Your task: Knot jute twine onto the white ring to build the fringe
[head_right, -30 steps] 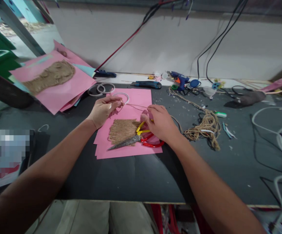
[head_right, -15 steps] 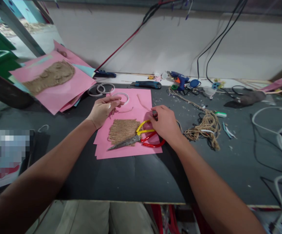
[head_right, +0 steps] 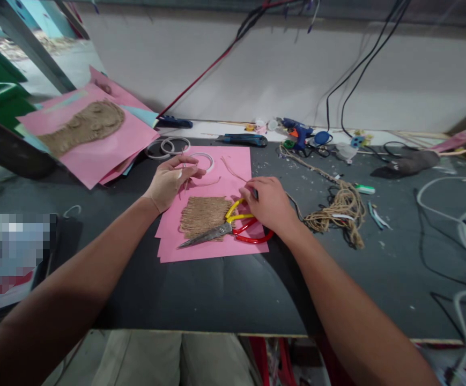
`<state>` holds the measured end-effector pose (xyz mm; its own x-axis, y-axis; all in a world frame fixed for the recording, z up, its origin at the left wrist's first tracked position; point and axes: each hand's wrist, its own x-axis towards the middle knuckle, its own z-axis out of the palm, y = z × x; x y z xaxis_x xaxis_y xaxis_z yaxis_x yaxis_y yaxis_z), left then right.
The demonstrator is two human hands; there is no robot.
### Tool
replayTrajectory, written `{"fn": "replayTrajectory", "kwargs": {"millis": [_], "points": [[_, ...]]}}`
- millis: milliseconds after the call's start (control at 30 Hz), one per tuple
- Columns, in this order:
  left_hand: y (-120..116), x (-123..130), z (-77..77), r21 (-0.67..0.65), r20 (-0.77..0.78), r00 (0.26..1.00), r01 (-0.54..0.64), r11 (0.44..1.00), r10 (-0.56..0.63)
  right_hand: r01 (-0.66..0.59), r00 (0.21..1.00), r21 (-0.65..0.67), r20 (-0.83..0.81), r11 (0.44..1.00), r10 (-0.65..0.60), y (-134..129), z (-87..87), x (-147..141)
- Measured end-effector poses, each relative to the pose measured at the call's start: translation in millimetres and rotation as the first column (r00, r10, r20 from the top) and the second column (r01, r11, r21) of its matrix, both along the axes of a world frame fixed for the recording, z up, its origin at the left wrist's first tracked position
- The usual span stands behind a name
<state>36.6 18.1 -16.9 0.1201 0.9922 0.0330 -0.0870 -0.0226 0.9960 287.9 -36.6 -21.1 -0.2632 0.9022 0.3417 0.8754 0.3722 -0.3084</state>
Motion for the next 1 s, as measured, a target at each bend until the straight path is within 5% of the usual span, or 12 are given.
{"fn": "replayTrajectory", "kwargs": {"millis": [333,600,1000], "points": [[-5.0,3.1,6.4,-0.097,-0.042,0.998,0.048,0.994,-0.052,0.272,0.951,-0.071,0.170,0.960,-0.257,-8.0,15.3,1.6],[-7.4,2.7,8.9,-0.044,-0.162,0.983,0.080,0.996,-0.086,0.214,0.964,-0.166,-0.123,0.963,-0.235,-1.9,3.0,7.3],[-3.2,0.1,0.8,-0.058,-0.069,0.993,0.091,0.994,-0.095,0.086,0.996,-0.158,0.018,0.984,-0.085,-2.5,5.6,6.9]]}}
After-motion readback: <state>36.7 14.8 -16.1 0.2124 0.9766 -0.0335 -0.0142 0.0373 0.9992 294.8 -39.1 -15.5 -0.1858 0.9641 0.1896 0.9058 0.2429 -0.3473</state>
